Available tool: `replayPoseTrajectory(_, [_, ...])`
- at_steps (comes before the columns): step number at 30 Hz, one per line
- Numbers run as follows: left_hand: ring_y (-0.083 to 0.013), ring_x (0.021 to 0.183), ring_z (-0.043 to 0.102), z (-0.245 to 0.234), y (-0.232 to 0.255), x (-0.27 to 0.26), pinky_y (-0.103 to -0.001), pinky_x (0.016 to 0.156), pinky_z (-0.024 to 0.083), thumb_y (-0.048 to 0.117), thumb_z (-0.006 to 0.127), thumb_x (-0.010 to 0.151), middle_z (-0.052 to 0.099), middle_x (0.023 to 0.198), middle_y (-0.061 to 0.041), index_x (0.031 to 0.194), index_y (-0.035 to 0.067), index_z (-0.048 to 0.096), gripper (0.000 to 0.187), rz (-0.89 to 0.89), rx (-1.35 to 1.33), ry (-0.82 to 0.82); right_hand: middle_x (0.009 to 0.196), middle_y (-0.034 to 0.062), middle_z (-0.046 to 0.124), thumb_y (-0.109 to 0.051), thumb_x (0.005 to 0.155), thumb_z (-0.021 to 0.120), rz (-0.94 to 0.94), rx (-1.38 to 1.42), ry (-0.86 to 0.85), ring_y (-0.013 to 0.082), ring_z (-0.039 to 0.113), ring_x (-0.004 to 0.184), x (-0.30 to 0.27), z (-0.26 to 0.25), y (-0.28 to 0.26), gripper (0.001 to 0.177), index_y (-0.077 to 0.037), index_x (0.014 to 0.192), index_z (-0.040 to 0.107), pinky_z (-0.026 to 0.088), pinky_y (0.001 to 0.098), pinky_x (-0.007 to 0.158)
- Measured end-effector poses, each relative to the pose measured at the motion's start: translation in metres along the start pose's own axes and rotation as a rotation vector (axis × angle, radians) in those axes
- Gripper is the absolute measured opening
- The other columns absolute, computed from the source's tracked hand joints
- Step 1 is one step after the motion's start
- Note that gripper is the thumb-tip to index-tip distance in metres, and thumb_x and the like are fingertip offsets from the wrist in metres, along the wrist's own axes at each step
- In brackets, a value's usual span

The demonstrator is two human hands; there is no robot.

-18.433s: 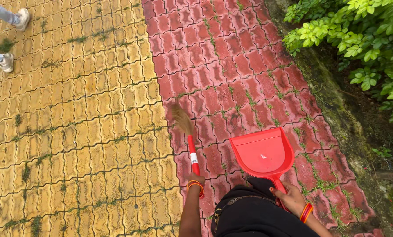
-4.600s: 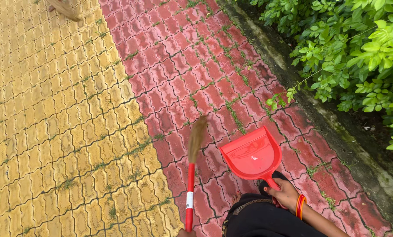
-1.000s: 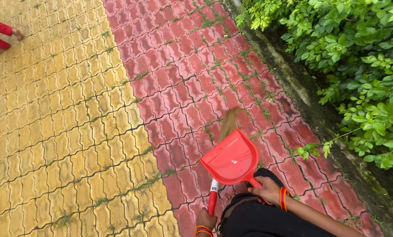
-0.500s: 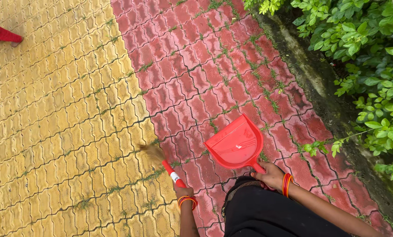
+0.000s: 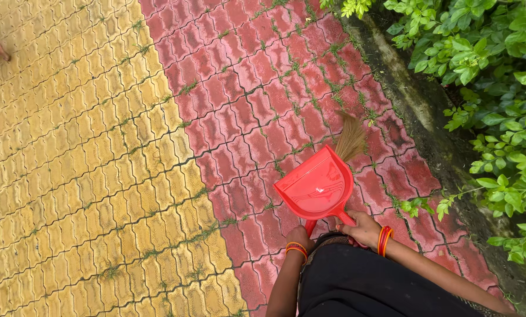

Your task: The person sweeps debris from a paved outdoor path using a handheld broom and collects it in a red dustpan.

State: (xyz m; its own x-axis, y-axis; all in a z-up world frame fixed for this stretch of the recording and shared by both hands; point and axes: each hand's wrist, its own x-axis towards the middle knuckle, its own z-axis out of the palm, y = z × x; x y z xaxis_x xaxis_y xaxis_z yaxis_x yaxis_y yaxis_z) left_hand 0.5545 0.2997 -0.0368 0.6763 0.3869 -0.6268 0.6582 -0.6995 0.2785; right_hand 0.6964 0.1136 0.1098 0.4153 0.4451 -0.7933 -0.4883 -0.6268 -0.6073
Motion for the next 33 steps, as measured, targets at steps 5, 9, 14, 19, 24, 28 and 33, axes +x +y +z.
replayPoseTrajectory(5, [-0.0393,0.104,0.071,-0.021,-0.040,-0.039,-0.047,0.090,0.057,0.026,0.076,0.076,0.072,0.108,-0.022,0.106,0.002,0.069,0.039,-0.459,-0.236,0.029,0.056,0.0051,0.060,-0.024,0.092,0.072,-0.048,-0.005,-0.026,0.0131,0.057,0.043,0.016,-0.030,-0.005,0.037,-0.001,0.121,0.067,0.042,0.0289,0.038])
replayPoseTrajectory(9, [-0.0367,0.098,0.074,-0.042,-0.072,-0.072,-0.045,0.089,0.057,0.029,0.072,0.078,0.075,0.103,-0.020,0.108,0.005,0.076,0.039,-0.688,-0.313,0.086,0.056,0.0060,0.061,-0.021,0.090,0.072,-0.059,0.033,-0.047,0.0137,0.057,0.043,0.029,-0.048,-0.008,0.036,-0.004,0.121,0.067,0.042,0.0294,0.038])
replayPoseTrajectory(14, [-0.0303,0.066,0.075,-0.077,-0.107,-0.074,-0.045,0.065,0.061,0.015,0.078,0.073,0.074,0.075,-0.020,0.093,-0.005,0.075,0.028,-0.877,-0.615,0.218,0.056,0.0053,0.060,-0.024,0.091,0.074,-0.098,-0.032,-0.073,0.0124,0.055,0.043,0.044,-0.059,-0.010,0.034,-0.002,0.117,0.069,0.040,0.0283,0.038])
replayPoseTrajectory(19, [-0.0287,0.048,0.062,-0.113,-0.122,-0.012,-0.045,0.047,0.053,0.006,0.078,0.079,0.063,0.062,-0.016,0.077,-0.007,0.063,0.020,-0.868,-1.043,0.213,0.056,0.0054,0.060,-0.023,0.090,0.074,-0.079,-0.011,-0.016,0.0125,0.056,0.043,0.052,-0.065,-0.023,0.034,-0.005,0.118,0.066,0.040,0.0285,0.038])
replayPoseTrajectory(24, [-0.0264,0.049,0.063,-0.122,-0.100,0.073,-0.041,0.045,0.052,0.003,0.073,0.080,0.064,0.062,-0.014,0.080,-0.006,0.063,0.014,-0.751,-1.112,0.134,0.057,0.0071,0.062,-0.024,0.091,0.075,-0.066,0.012,0.067,0.0135,0.055,0.043,0.069,-0.063,-0.038,0.041,0.006,0.118,0.066,0.038,0.0291,0.038])
replayPoseTrajectory(28, [-0.0275,0.058,0.070,-0.119,-0.049,0.114,-0.042,0.053,0.055,0.003,0.067,0.079,0.071,0.071,-0.018,0.093,-0.008,0.066,0.018,-0.588,-0.829,-0.015,0.059,0.0083,0.062,-0.021,0.090,0.076,-0.039,0.107,0.167,0.0153,0.059,0.046,0.085,-0.049,-0.054,0.052,0.012,0.126,0.059,0.043,0.0299,0.040])
replayPoseTrajectory(33, [-0.0384,0.144,0.048,-0.122,-0.021,0.147,-0.037,0.122,0.036,0.014,0.066,0.076,0.057,0.146,-0.030,0.125,-0.005,0.068,0.053,-0.171,-0.199,-0.261,0.064,0.0069,0.063,-0.018,0.086,0.078,-0.021,0.102,0.205,0.0160,0.060,0.049,0.106,-0.012,-0.096,0.065,0.009,0.139,0.050,0.049,0.0301,0.044])
